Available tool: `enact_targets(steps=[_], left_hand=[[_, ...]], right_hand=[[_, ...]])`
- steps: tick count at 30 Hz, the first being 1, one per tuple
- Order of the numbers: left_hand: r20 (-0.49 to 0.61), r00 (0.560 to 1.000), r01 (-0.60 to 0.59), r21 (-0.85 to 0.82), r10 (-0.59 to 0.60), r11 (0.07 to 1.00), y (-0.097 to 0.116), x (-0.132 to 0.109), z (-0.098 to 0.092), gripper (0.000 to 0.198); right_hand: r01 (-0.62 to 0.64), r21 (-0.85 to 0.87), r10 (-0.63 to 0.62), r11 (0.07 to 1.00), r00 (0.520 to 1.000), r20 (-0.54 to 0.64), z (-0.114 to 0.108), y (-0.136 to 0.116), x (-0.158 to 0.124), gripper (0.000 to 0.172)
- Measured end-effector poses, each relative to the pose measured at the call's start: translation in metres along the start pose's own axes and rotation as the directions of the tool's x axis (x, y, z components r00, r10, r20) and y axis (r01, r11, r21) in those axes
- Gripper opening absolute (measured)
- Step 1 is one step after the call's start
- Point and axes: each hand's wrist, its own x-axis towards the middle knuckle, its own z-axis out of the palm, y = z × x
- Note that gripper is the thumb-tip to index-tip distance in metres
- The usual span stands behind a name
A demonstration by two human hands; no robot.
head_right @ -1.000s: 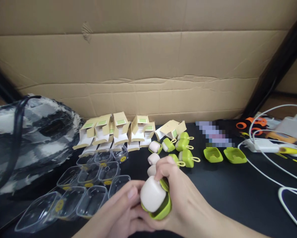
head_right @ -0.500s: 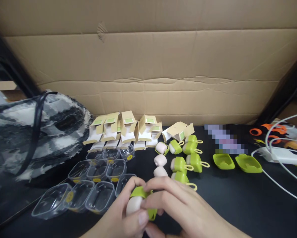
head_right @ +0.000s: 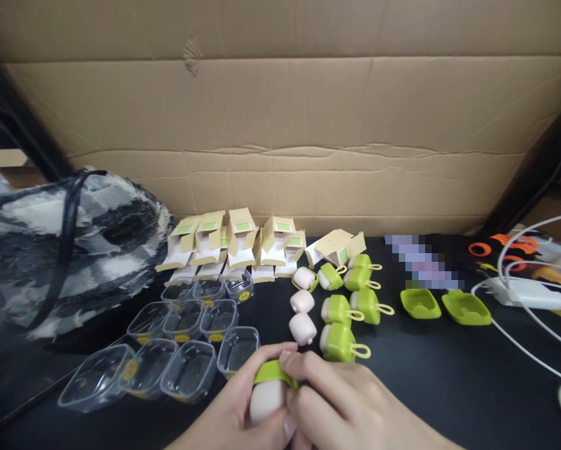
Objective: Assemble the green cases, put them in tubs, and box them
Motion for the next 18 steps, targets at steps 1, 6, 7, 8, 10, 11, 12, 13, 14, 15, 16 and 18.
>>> enact_targets(steps=[1,6,7,8,10,11,12,13,14,15,16,18], left_hand=[[-0.009,1.000,0.010,0.011,-0.010,1.000,0.000,0.001,0.000,0.077],[0.083,0.995,0.047,0.088,-0.055,0.995,-0.006,0.004,-0.004,0.094],[0.099,0.993,0.054,0.099,-0.064,0.994,-0.008,0.004,-0.006,0.096],[0.108,0.992,0.061,0.106,-0.072,0.992,-0.009,0.004,-0.007,0.097],[0.110,0.991,0.061,0.109,-0.074,0.992,-0.010,0.005,-0.008,0.097],[0.113,0.992,0.051,0.106,-0.063,0.993,-0.010,0.005,-0.008,0.098],[0.119,0.992,0.040,0.098,-0.052,0.994,-0.010,0.005,-0.008,0.099],[0.127,0.991,0.031,0.088,-0.042,0.996,-0.010,0.006,-0.008,0.101],[0.133,0.991,0.023,0.081,-0.034,0.996,-0.011,0.007,-0.009,0.102],[0.139,0.990,0.021,0.077,-0.032,0.997,-0.013,0.009,-0.010,0.103],[0.149,0.988,0.023,0.078,-0.034,0.997,-0.016,0.011,-0.011,0.104],[0.159,0.987,0.013,0.090,-0.028,0.996,-0.023,0.015,-0.014,0.104]], right_hand=[[0.001,0.007,-0.001,1.000,1.000,-0.009,0.001,0.001,-0.002,0.045],[-0.037,0.047,0.035,0.998,0.998,0.043,0.000,0.002,-0.004,0.036],[-0.057,0.058,0.054,0.997,0.997,0.058,-0.002,0.001,-0.003,0.030],[-0.080,0.068,0.075,0.994,0.995,0.073,-0.004,0.001,-0.002,0.024],[-0.112,0.090,0.101,0.990,0.989,0.111,-0.008,-0.001,0.001,0.016],[-0.118,0.102,0.104,0.988,0.986,0.132,-0.010,-0.002,0.002,0.016],[-0.120,0.109,0.104,0.987,0.984,0.148,-0.011,-0.002,0.003,0.017],[-0.122,0.105,0.105,0.987,0.982,0.155,-0.012,-0.003,0.004,0.018],[-0.122,0.095,0.107,0.988,0.983,0.152,-0.012,-0.003,0.004,0.019],[-0.125,0.080,0.113,0.989,0.983,0.142,-0.012,-0.004,0.004,0.020],[-0.126,0.067,0.117,0.990,0.984,0.132,-0.013,-0.004,0.005,0.020],[-0.125,0.068,0.115,0.990,0.985,0.130,-0.013,-0.004,0.005,0.020]])
